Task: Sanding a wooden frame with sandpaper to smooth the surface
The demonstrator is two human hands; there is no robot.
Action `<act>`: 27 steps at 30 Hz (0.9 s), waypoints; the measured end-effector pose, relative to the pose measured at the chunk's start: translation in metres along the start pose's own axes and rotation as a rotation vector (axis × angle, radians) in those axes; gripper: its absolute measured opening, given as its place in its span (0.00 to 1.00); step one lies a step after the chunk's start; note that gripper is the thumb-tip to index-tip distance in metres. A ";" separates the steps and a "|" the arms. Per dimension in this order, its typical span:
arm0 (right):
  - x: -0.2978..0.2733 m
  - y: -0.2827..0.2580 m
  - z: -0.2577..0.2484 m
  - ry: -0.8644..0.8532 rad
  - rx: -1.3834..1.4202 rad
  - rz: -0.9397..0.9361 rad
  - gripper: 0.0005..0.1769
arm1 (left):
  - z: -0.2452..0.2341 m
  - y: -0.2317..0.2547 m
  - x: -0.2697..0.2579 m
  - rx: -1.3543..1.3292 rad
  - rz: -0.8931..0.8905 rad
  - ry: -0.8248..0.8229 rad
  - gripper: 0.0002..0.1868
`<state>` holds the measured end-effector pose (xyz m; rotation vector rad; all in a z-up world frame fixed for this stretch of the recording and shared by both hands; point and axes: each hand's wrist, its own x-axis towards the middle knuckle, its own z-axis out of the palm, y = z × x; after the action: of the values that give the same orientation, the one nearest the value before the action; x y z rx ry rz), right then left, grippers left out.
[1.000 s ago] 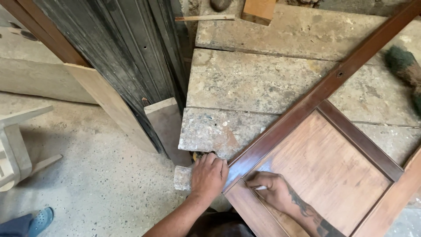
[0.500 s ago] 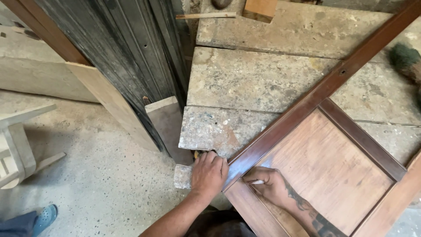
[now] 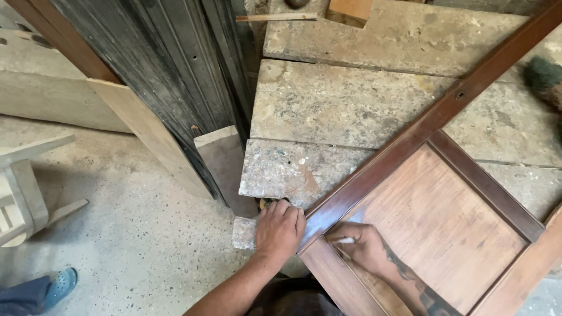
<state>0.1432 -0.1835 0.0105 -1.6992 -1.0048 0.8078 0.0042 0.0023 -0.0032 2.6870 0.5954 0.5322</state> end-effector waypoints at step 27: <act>-0.039 0.013 -0.001 0.098 0.293 0.452 0.04 | 0.004 -0.001 -0.004 -0.017 -0.027 -0.034 0.18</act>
<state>0.1307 -0.2212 0.0010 -1.7074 -0.4094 1.0892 0.0016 0.0006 -0.0083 2.6627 0.6142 0.4819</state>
